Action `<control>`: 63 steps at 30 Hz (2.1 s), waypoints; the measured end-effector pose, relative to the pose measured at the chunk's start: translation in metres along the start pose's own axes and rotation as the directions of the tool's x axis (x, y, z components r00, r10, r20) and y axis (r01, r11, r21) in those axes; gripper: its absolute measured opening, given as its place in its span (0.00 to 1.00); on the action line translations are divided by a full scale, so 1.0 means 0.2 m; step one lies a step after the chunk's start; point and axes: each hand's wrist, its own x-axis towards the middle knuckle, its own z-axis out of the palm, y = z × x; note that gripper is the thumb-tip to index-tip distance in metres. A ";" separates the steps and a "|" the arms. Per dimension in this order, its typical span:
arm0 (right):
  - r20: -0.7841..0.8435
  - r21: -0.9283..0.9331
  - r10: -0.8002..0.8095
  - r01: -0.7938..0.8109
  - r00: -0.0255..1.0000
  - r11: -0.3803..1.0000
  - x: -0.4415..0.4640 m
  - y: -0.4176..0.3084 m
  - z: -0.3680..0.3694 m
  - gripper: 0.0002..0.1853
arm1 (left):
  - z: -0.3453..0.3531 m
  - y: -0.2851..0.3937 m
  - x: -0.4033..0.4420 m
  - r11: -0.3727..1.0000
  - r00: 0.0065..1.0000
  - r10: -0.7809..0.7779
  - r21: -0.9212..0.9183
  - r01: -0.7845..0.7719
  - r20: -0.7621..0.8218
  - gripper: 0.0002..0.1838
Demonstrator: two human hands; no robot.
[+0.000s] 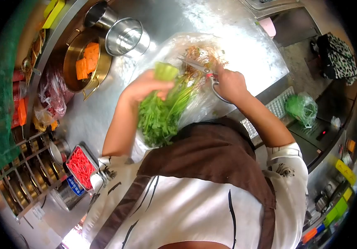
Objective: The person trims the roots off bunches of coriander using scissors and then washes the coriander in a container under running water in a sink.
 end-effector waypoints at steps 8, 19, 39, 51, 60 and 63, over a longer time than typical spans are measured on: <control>-0.355 0.311 -0.263 0.379 0.897 0.872 -0.03 -0.14 -0.13 0.26 | 0.12 0.35 -0.11 0.716 0.667 0.392 -0.245 -0.654 -0.633 0.09; -0.105 0.972 -0.209 0.145 0.972 0.187 0.32 0.11 -0.43 0.34 | 0.38 0.74 0.66 0.928 0.826 0.270 -0.096 -0.361 -0.495 0.26; -0.128 0.966 0.654 -0.056 0.746 0.254 2.29 1.98 -0.87 0.36 | 0.44 0.49 0.65 0.996 0.370 -0.017 0.016 0.086 -0.929 0.22; 0.033 0.984 0.060 -0.043 0.998 0.171 1.15 1.38 -0.56 0.16 | 0.71 0.09 0.10 0.880 0.433 -0.362 -0.150 0.451 -0.826 0.12; 0.222 0.750 -0.563 0.229 0.796 0.620 0.22 0.42 -0.20 0.09 | 0.46 -0.40 0.11 0.664 0.542 0.412 0.648 0.372 -0.733 0.14; -0.201 0.256 -0.573 0.607 0.795 0.753 0.15 0.20 -0.02 0.13 | 0.41 -0.46 0.13 0.538 0.622 0.515 0.788 0.301 -0.589 0.26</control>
